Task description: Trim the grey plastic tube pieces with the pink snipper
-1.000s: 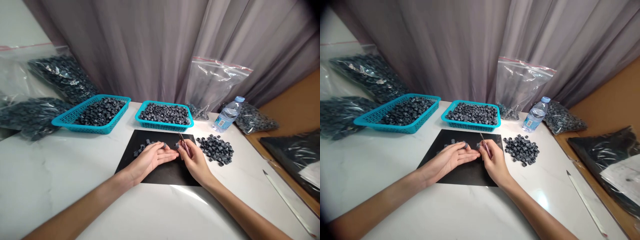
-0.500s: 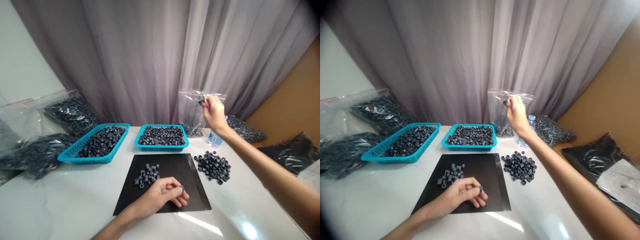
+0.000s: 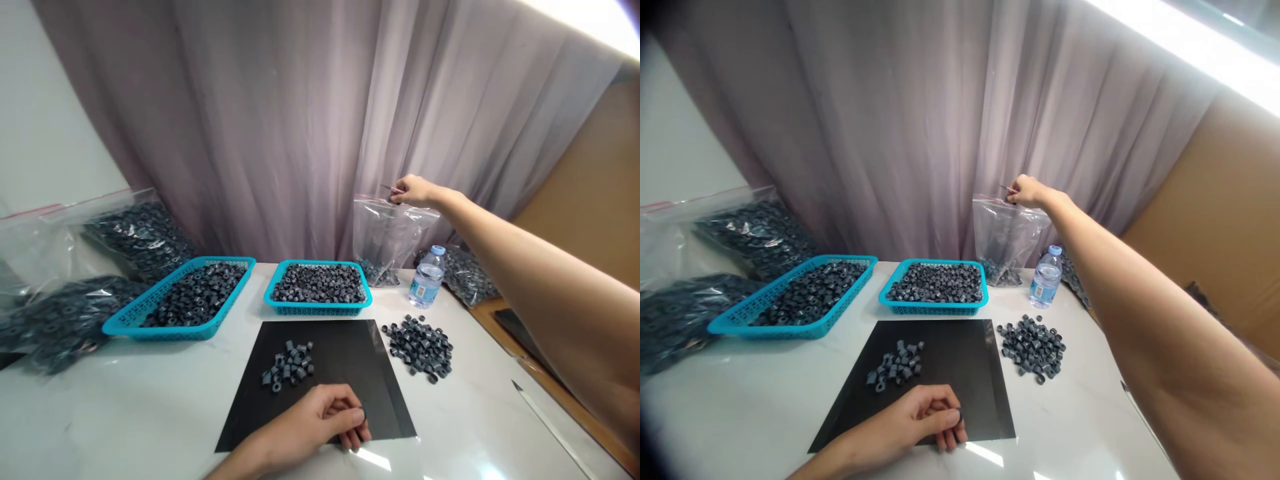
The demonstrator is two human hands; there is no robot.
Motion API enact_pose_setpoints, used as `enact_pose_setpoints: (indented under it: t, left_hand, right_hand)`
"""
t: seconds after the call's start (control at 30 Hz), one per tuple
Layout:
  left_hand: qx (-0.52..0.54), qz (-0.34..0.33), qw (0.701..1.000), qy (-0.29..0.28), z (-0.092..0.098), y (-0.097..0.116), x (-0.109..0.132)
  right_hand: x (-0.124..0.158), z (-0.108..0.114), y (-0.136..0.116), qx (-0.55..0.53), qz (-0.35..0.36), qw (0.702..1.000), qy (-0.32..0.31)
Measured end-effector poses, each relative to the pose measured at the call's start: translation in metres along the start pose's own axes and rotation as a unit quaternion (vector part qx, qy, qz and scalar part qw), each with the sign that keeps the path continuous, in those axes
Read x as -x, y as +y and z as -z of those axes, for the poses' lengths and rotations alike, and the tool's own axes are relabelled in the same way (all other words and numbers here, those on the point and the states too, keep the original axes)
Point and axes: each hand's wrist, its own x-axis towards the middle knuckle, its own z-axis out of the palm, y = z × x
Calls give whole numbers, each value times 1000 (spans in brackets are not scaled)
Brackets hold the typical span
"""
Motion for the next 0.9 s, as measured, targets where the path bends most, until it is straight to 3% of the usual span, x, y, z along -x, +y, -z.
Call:
enact_pose_setpoints:
  t: [0.27,0.57,0.67,0.9]
  left_hand:
    - [-13,18,1000,2,-2,1,-1]
    - [-38,16,999,-8,1,3,0]
    - [-41,18,999,-7,0,3,1]
    - [-57,21,998,-4,-2,3,0]
  right_hand:
    - [-1,-4,3,26,-27,997,-63]
    - [3,-18,-14,55,-104,982,-146]
    - [5,-21,-14,62,-103,984,-129]
    - [17,-19,-14,73,-78,994,-18]
